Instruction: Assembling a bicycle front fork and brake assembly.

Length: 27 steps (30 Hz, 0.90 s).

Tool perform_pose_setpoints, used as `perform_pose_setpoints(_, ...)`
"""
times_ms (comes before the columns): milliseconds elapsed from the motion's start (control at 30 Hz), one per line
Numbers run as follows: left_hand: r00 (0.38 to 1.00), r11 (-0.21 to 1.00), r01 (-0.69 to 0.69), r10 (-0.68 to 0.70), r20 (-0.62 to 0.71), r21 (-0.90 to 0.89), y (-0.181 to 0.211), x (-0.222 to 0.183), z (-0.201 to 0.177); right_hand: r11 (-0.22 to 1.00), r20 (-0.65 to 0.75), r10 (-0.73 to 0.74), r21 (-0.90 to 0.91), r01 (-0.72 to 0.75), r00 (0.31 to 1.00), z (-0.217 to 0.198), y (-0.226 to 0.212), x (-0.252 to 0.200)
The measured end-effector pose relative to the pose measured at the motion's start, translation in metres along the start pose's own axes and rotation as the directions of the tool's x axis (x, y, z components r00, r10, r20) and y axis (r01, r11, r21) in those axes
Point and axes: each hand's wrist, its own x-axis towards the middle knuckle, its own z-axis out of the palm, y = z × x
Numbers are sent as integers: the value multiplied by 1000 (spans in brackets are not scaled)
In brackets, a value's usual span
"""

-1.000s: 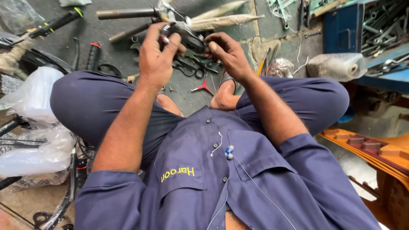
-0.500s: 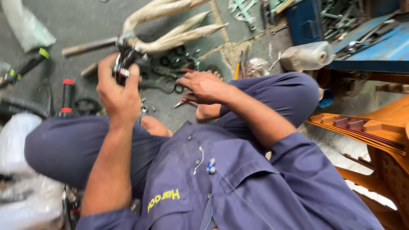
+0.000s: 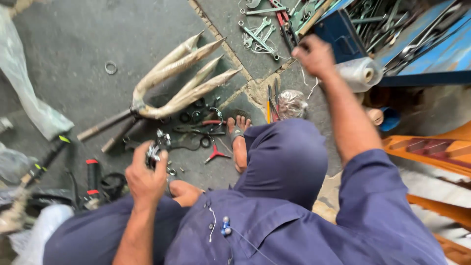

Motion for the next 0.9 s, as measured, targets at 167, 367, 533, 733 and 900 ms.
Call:
perform_pose_setpoints(167,980,983,170,-176,96,65,-13,9,14,984,325,146,-141,-104,934,123,71,0)
perform_pose_setpoints(367,962,962,223,-243,124,158,-22,19,27,989,223,77,-139,-47,972,166,46,38)
perform_pose_setpoints(533,954,967,246,-252,159,60,-43,20,40,961,-30,264,-74,-266,964,149,45,36)
perform_pose_setpoints(733,967,977,178,-196,160,120,-65,20,46,871,-403,387,-135,-472,829,152,159,26)
perform_pose_setpoints(900,956,969,202,-227,186,143,-60,23,48,918,-338,226,-239,-316,914,162,167,5)
